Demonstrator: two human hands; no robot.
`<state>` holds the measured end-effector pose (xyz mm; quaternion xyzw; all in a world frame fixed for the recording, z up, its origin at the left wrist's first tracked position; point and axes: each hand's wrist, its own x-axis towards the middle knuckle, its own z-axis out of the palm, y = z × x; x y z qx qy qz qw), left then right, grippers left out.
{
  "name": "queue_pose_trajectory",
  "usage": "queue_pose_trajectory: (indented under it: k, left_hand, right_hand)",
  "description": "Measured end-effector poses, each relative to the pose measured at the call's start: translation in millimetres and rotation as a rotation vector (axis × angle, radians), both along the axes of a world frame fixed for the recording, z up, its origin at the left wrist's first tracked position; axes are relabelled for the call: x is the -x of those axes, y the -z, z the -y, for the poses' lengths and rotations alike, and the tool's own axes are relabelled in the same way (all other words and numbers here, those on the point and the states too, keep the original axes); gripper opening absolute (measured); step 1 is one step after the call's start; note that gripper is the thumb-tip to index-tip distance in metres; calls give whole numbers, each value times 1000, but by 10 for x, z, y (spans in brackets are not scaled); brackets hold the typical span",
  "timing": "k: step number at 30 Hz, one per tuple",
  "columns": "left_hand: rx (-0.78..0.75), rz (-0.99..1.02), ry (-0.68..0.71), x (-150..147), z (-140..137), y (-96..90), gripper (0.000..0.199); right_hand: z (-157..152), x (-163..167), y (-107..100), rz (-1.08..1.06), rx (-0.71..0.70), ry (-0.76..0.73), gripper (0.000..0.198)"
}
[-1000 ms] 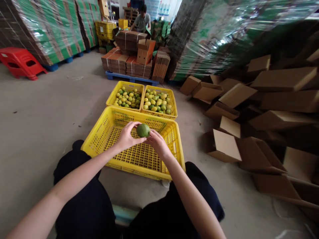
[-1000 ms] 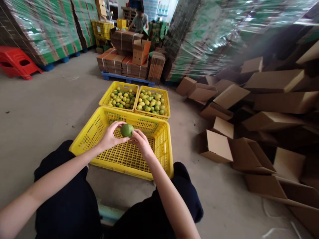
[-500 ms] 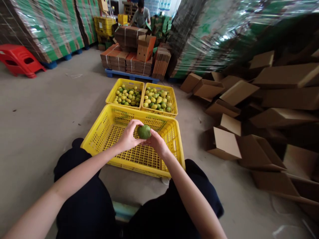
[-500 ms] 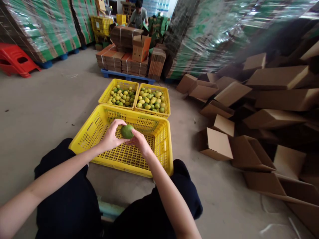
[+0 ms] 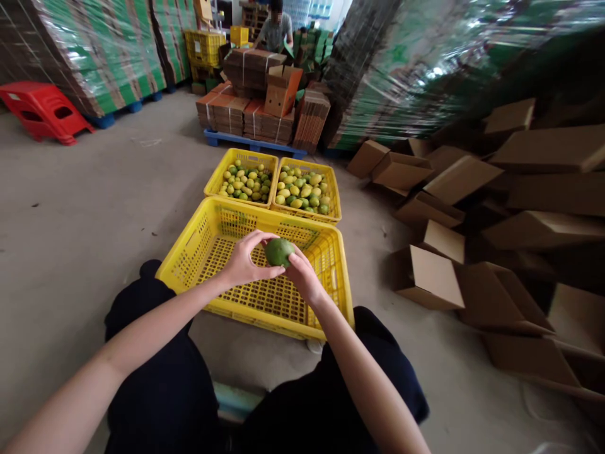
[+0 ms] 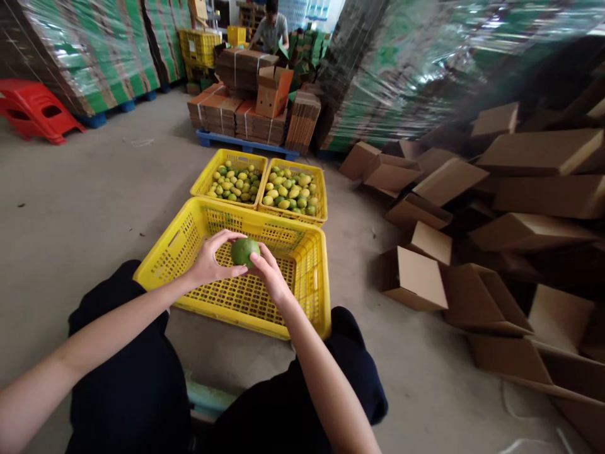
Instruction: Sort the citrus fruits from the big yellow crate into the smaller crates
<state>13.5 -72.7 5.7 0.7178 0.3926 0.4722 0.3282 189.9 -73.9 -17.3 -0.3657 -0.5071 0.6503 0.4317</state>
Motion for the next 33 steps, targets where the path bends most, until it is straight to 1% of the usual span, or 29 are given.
queue_pose_trajectory:
  k: [2, 3, 5, 7, 9, 11, 12, 13, 14, 16, 19, 21, 25, 28, 30, 31, 32, 33]
  left_hand:
    - [35, 29, 23, 7, -4, 5, 46]
    - [78, 53, 35, 7, -11, 13, 44]
    - [214, 138, 60, -3, -36, 45, 41]
    - [393, 267, 76, -27, -78, 97, 44]
    - [596, 375, 81, -55, -125, 166, 52]
    - [768, 410, 71, -77, -160, 236, 62]
    - [818, 409, 68, -85, -168, 264, 64]
    - [836, 401, 68, -89, -168, 283, 65]
    - [826, 387, 71, -91, -162, 293, 64]
    - [746, 327, 79, -85, -137, 279, 61]
    - [592, 160, 80, -59, -92, 201, 57]
    - [525, 70, 92, -34, -71, 148, 53]
    - [494, 4, 111, 7, -58, 118, 44]
    - [490, 11, 106, 13, -74, 153, 43]
    - [454, -20, 56, 6, -92, 188, 36]
    - [411, -59, 12, 1, -101, 210, 32]
    - [351, -112, -36, -2, -108, 235, 33]
    - [281, -174, -78, -5, -115, 264, 41]
  right_hand:
    - [10, -8, -16, -23, -24, -5, 57]
    - [15, -13, -26, -28, -33, -13, 55]
    - [23, -15, -39, -15, -55, -19, 52]
    - [30, -3, -31, 32, -85, -32, 51]
    - [37, 22, -3, 114, -129, -35, 54]
    - [49, 51, 32, 248, -198, 0, 58]
    - [58, 63, 45, 322, -237, 32, 60]
    - [68, 73, 54, 388, -271, 62, 61]
    - [80, 80, 59, 437, -295, 82, 61]
    - [101, 87, 55, 477, -315, 91, 61]
    - [117, 87, 37, 464, -305, 73, 63]
    - [114, 89, 27, 426, -301, 73, 66]
    - [87, 101, 37, 302, -247, 103, 59]
    - [65, 95, 64, 203, -142, 191, 48]
    - [59, 75, 66, 132, -41, 273, 44]
    - [61, 63, 57, 98, -8, 304, 43]
    - [65, 52, 40, 74, 4, 321, 42]
    - [74, 45, 18, 63, -8, 321, 43]
